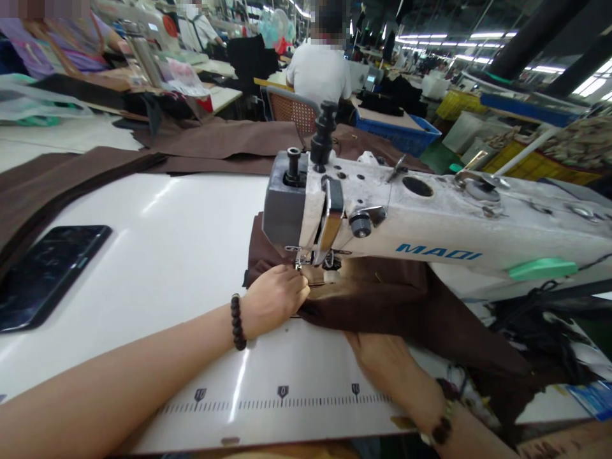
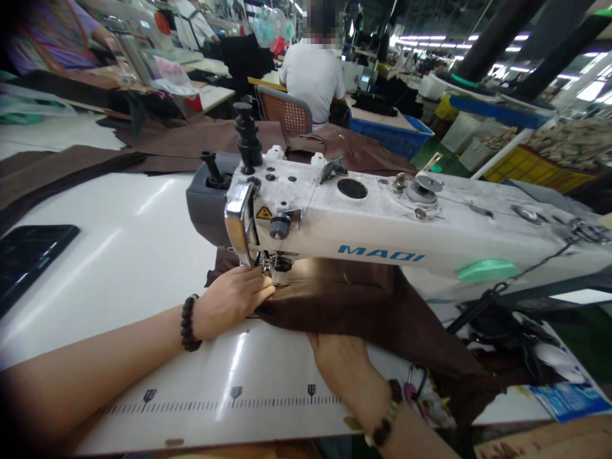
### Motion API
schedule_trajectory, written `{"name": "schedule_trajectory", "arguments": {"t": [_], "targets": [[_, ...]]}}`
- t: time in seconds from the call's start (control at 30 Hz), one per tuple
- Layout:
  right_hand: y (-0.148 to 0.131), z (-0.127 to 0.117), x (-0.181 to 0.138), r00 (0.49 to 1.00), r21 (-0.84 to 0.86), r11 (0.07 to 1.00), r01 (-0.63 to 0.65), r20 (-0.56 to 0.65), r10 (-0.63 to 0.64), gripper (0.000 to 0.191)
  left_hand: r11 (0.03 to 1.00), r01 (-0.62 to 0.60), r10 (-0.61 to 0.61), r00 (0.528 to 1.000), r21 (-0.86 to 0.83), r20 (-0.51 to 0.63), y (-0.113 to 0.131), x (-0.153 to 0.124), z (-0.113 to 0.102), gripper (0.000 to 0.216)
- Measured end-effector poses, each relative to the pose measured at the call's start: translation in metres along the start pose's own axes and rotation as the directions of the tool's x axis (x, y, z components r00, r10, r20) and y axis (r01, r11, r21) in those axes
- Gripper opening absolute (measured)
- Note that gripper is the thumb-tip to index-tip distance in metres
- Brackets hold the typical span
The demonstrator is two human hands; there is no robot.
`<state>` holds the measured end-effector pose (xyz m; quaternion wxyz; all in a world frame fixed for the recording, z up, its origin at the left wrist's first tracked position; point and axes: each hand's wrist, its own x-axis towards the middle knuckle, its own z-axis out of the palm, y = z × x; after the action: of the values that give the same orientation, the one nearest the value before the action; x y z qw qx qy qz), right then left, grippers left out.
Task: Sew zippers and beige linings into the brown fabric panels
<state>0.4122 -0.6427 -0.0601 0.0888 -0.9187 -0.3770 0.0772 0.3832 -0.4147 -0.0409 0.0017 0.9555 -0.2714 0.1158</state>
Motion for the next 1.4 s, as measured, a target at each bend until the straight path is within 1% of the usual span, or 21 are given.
{"name": "schedule_trajectory", "arguments": {"t": [0.1,0.17,0.2,0.27,0.33,0.37,0.4,0.43,0.5,0.57,0.63,0.67,0.8,0.83,0.9,0.97,1.0,1.1,1.2,1.3,1.4], "targets": [[-0.007,0.001,-0.011,0.983,-0.074,0.987,-0.139,0.112,0.147,0.034,0.993,-0.066,0.07,0.997,0.094,-0.039,0.002,0.005,0.005,0.011],[-0.013,-0.007,-0.02,0.98,-0.029,0.991,-0.132,0.145,0.135,0.033,0.989,-0.086,0.094,0.994,0.117,-0.06,0.002,0.003,0.005,0.014],[-0.017,-0.015,-0.024,0.986,0.032,0.995,-0.092,0.146,0.086,0.031,0.988,-0.088,0.098,0.993,0.125,-0.071,0.002,0.0,0.003,0.016],[-0.023,-0.036,-0.031,0.986,0.24,0.969,0.054,0.138,-0.089,0.028,0.986,-0.088,0.101,0.991,0.138,-0.089,0.004,-0.008,-0.001,0.02],[-0.031,-0.058,-0.032,0.953,0.493,0.848,0.195,0.108,-0.282,0.025,0.985,-0.088,0.103,0.989,0.147,-0.102,0.006,-0.017,-0.004,0.024],[-0.034,-0.066,-0.029,0.942,0.574,0.784,0.237,0.06,-0.329,0.026,0.986,-0.084,0.1,0.99,0.147,-0.104,0.007,-0.021,-0.005,0.025],[-0.038,-0.07,-0.024,0.95,0.604,0.754,0.256,-0.012,-0.313,0.027,0.987,-0.075,0.09,0.991,0.143,-0.101,0.008,-0.023,-0.005,0.026],[-0.042,-0.071,-0.016,0.959,0.583,0.765,0.272,-0.098,-0.267,0.027,0.989,-0.061,0.074,0.993,0.135,-0.094,0.009,-0.024,-0.005,0.026],[-0.048,-0.061,0.005,0.964,0.42,0.876,0.237,-0.214,-0.158,0.026,0.992,-0.032,0.041,0.996,0.126,-0.076,0.007,-0.022,-0.002,0.026],[-0.051,-0.043,0.026,0.98,0.208,0.966,0.152,-0.162,-0.119,0.034,0.991,0.003,0.005,0.998,0.133,-0.06,0.002,-0.018,0.002,0.025],[-0.051,-0.027,0.041,0.989,0.076,0.989,0.125,-0.084,-0.119,0.038,0.989,0.031,-0.026,0.999,0.147,-0.036,-0.003,-0.014,0.005,0.021],[-0.049,-0.023,0.046,0.99,0.05,0.99,0.132,-0.057,-0.129,0.038,0.988,0.044,-0.042,0.999,0.151,-0.016,-0.005,-0.012,0.005,0.018],[-0.037,-0.027,0.054,0.987,0.11,0.981,0.159,0.003,-0.16,0.037,0.987,0.116,-0.13,0.984,0.113,0.12,-0.002,-0.013,-0.006,0.012],[-0.034,-0.031,0.056,0.988,0.137,0.98,0.147,0.017,-0.151,0.037,0.986,0.14,-0.153,0.975,0.088,0.159,0.001,-0.014,-0.012,0.017],[-0.031,-0.037,0.061,0.992,0.157,0.981,0.118,0.035,-0.125,0.035,0.985,0.174,-0.173,0.959,0.018,0.224,0.005,-0.017,-0.024,0.046],[-0.031,-0.037,0.066,0.992,0.118,0.986,0.121,0.03,-0.125,0.029,0.979,0.19,-0.166,0.952,-0.072,0.257,0.006,-0.02,-0.034,0.071],[-0.033,-0.035,0.066,0.991,0.079,0.988,0.132,0.017,-0.133,0.03,0.974,0.197,-0.163,0.952,-0.114,0.259,0.005,-0.021,-0.037,0.074],[-0.041,-0.02,0.063,0.989,-0.056,0.988,0.141,-0.028,-0.143,0.038,0.951,0.254,-0.21,0.948,-0.175,0.238,0.001,-0.021,-0.034,0.057],[-0.048,-0.005,0.054,0.993,-0.101,0.991,0.084,-0.069,-0.091,0.04,0.956,0.281,-0.26,0.946,-0.087,0.195,0.002,-0.021,-0.019,0.046],[-0.044,0.002,0.05,0.992,-0.041,0.995,0.092,-0.086,-0.096,0.042,0.96,0.281,-0.279,0.951,0.002,0.131,0.006,-0.023,-0.003,0.055],[-0.03,-0.002,0.053,0.987,0.006,0.988,0.157,-0.041,-0.157,0.046,0.959,0.285,-0.284,0.956,-0.006,0.077,0.009,-0.025,0.006,0.064]]}}
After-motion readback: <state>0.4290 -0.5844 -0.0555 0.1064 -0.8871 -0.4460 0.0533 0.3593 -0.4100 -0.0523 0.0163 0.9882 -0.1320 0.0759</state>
